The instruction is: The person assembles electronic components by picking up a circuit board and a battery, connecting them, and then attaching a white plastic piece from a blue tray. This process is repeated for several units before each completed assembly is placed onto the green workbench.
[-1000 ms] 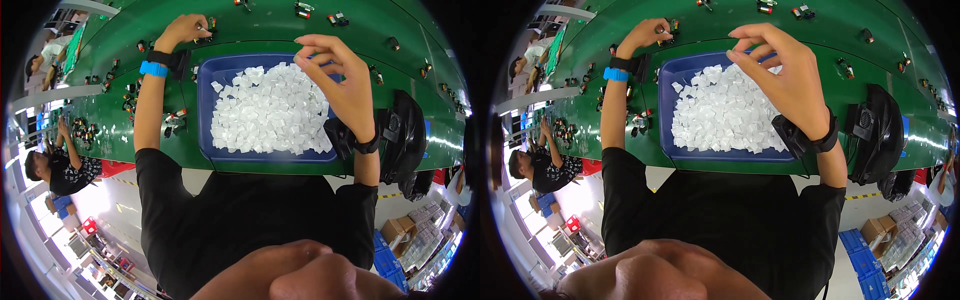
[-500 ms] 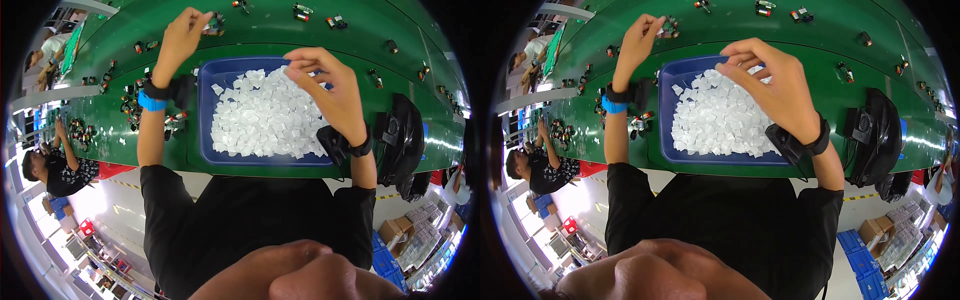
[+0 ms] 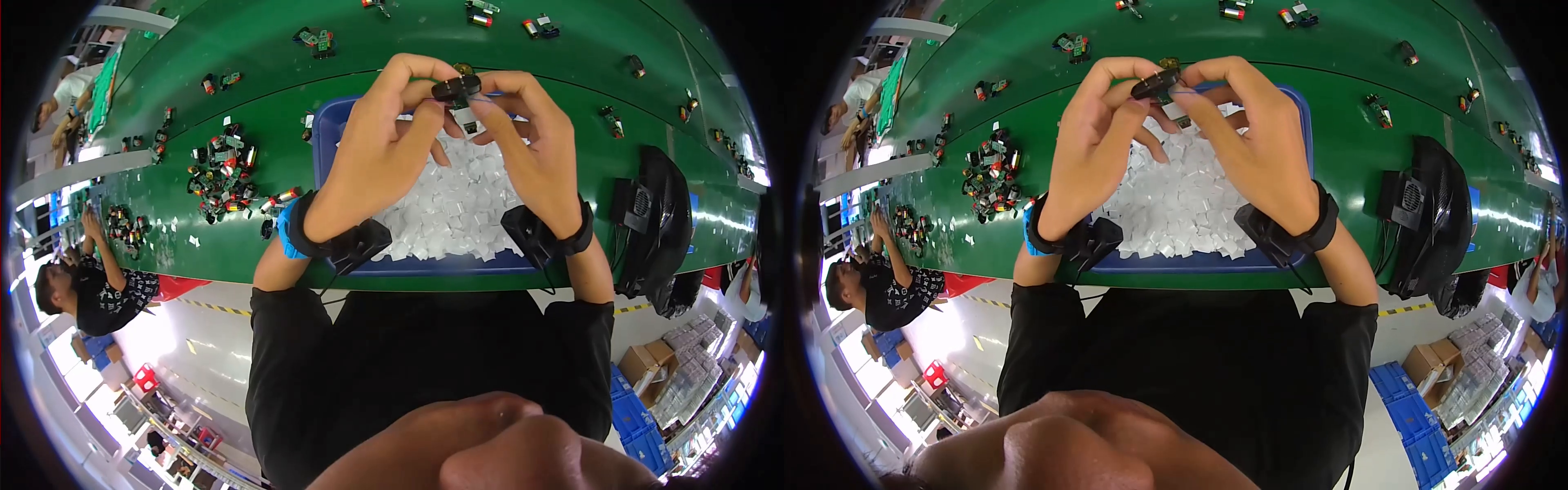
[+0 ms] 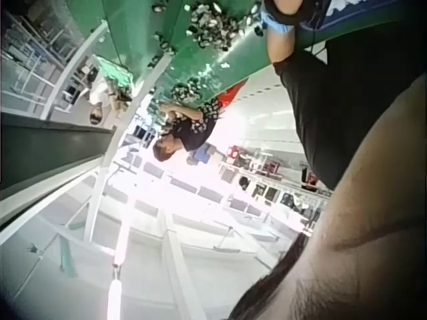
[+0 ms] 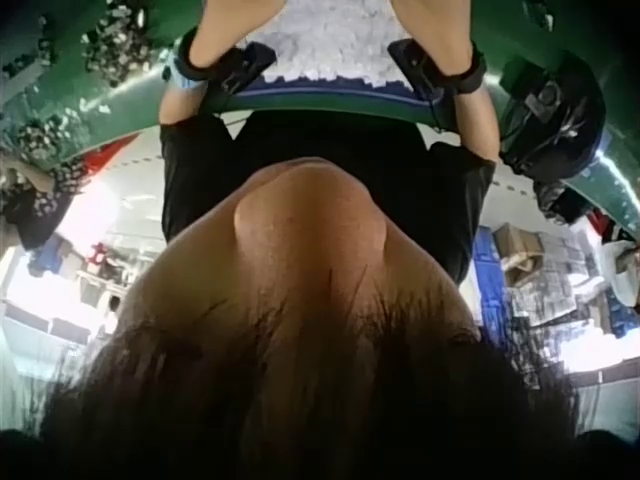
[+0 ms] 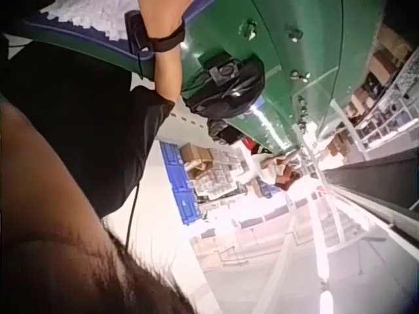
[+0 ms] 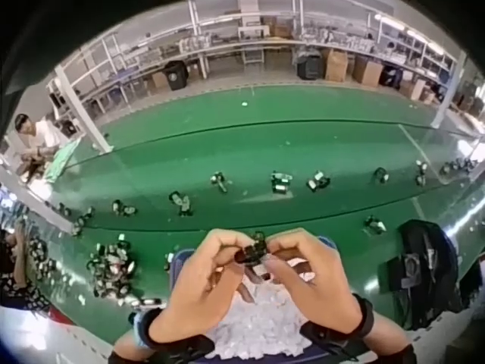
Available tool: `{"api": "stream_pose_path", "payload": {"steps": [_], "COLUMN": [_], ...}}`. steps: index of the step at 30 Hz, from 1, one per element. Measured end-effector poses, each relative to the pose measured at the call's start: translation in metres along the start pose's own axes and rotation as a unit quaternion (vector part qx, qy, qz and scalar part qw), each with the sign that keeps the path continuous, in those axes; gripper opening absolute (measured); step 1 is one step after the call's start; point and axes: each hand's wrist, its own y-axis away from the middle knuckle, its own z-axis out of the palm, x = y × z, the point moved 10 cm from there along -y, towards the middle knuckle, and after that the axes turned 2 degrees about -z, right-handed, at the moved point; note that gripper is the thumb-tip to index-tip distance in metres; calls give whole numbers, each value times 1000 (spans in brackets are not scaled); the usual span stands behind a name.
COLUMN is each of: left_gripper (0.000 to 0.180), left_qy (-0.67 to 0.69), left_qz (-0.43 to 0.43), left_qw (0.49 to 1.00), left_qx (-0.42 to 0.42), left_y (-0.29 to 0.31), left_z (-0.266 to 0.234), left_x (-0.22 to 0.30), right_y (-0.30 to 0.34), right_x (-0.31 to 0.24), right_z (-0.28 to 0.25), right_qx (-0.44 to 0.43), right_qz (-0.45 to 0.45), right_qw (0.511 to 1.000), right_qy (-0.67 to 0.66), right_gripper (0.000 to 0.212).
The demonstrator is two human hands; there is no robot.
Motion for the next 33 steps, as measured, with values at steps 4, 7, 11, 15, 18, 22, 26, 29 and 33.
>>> {"api": "stream_pose_path", "payload": {"steps": [4,7,11,15,18,22,26,29,33], "left_gripper": [22,21,23,27,30,25,22,21,19], "left_qy": [28,12,-33,60,100,1,-104,-131,-49], "left_qz": [-3,17,29,-54,-70,-4,-1,15,3], "left_qw": [999,998,995,991,990,999,994,991,999], "left_qx": [-42,-64,-87,-103,-75,-44,-42,-13,-12], "left_y": [1,-3,-5,-8,-12,-12,-12,-12,-11], "left_z": [8,9,10,12,7,0,-4,-8,-8], "left_x": [-4,-5,-4,-16,-21,-18,-14,-11,-9], "right_y": [-2,-4,-4,-3,-5,-2,3,4,7], "right_x": [5,3,-5,-11,-10,-2,-21,-30,-46], "right_z": [-4,-9,-17,-18,-24,-16,-16,-9,-3], "right_qx": [-3,7,10,-2,20,-15,13,-12,-110], "right_qz": [22,17,-29,-52,-32,-22,-131,-186,-229], "right_qw": [1000,1000,999,997,997,995,969,939,938], "right_qy": [-15,-14,11,49,68,100,209,288,235], "right_gripper": [16,17,18,17,16,15,16,16,12]}}
